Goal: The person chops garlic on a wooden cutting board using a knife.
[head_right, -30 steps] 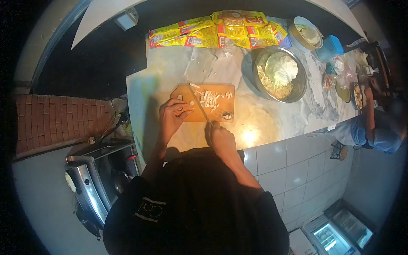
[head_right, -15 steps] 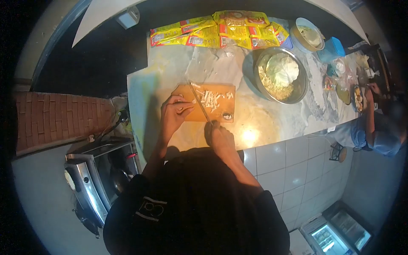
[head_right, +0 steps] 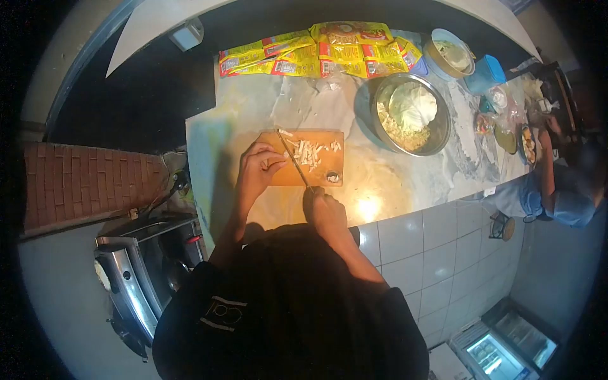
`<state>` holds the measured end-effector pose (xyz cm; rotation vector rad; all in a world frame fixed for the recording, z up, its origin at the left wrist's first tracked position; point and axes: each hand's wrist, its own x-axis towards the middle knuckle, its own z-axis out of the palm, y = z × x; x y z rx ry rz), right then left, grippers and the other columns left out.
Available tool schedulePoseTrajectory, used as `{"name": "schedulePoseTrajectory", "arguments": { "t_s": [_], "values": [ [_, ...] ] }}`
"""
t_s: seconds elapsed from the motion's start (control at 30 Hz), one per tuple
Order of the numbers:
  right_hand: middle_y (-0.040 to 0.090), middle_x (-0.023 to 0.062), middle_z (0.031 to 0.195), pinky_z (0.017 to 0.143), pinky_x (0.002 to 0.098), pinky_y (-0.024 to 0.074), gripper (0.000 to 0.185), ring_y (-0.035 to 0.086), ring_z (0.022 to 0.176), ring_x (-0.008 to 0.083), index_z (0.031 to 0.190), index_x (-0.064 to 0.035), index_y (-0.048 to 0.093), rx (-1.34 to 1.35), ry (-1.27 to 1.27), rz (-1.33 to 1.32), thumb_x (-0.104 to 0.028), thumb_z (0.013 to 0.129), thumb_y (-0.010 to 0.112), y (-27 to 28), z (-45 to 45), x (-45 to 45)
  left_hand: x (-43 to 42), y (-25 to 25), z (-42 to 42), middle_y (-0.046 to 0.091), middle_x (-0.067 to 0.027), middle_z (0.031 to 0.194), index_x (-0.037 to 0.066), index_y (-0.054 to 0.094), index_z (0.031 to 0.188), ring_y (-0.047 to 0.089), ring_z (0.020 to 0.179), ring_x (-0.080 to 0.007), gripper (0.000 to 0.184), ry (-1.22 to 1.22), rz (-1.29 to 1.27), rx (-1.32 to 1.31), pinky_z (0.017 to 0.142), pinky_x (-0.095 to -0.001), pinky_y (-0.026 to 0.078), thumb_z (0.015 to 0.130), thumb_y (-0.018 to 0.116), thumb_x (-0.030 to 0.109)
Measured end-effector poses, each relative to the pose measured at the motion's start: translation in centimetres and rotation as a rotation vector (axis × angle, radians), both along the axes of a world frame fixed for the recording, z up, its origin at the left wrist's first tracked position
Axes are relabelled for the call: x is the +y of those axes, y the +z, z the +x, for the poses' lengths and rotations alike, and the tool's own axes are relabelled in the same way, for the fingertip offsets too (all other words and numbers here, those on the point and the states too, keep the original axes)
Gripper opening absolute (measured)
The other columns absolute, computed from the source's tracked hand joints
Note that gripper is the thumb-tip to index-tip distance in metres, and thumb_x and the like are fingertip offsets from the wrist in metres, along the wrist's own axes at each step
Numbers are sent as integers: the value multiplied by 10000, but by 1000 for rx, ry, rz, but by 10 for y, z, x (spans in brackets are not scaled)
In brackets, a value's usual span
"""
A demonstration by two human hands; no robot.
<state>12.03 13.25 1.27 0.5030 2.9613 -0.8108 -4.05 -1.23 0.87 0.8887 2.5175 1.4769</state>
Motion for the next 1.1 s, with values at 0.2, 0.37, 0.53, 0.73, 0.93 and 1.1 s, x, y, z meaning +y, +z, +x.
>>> {"name": "schedulePoseTrajectory", "arguments": {
  "t_s": [0.2,0.37,0.53,0.73,0.93,1.1],
  "values": [
    [596,257,626,533,508,482,243,602,586,447,875,34,512,-96,-59,-124,-196,952,500,47,-3,-2,1,3,0,621,-84,931,50,734,891,612,715,-175,215,15,11,-21,556,-265,494,691,812,59],
    [597,266,644,536,513,483,259,606,596,443,889,39,520,-28,-53,-55,-212,950,508,-7,6,-4,0,-4,-1,621,-87,933,55,740,901,614,741,-183,217,-27,10,46,554,-264,499,694,807,56],
    [597,269,651,551,517,485,250,601,608,452,911,31,522,-10,-19,-30,-216,951,504,11,4,1,3,-2,-2,624,-93,929,50,740,896,612,794,-203,206,-12,3,66,581,-278,508,698,794,41],
    [573,273,604,537,512,466,243,584,575,460,874,28,529,-55,-45,-74,-203,948,520,42,1,4,2,-2,2,647,-100,908,37,733,907,606,862,-218,185,-26,-20,160,619,-307,517,729,776,60],
    [572,257,608,532,500,449,217,577,568,441,854,31,544,36,-121,-89,-169,937,549,42,8,20,5,11,5,665,-107,923,34,709,969,617,831,-222,224,-47,-51,21,623,-301,493,757,763,82],
    [546,240,597,518,451,409,198,559,545,399,850,38,552,93,-214,-196,-141,934,556,36,31,55,25,23,14,660,-113,932,26,681,951,628,847,-290,237,-108,23,-54,762,-363,492,750,759,127]
  ]
}}
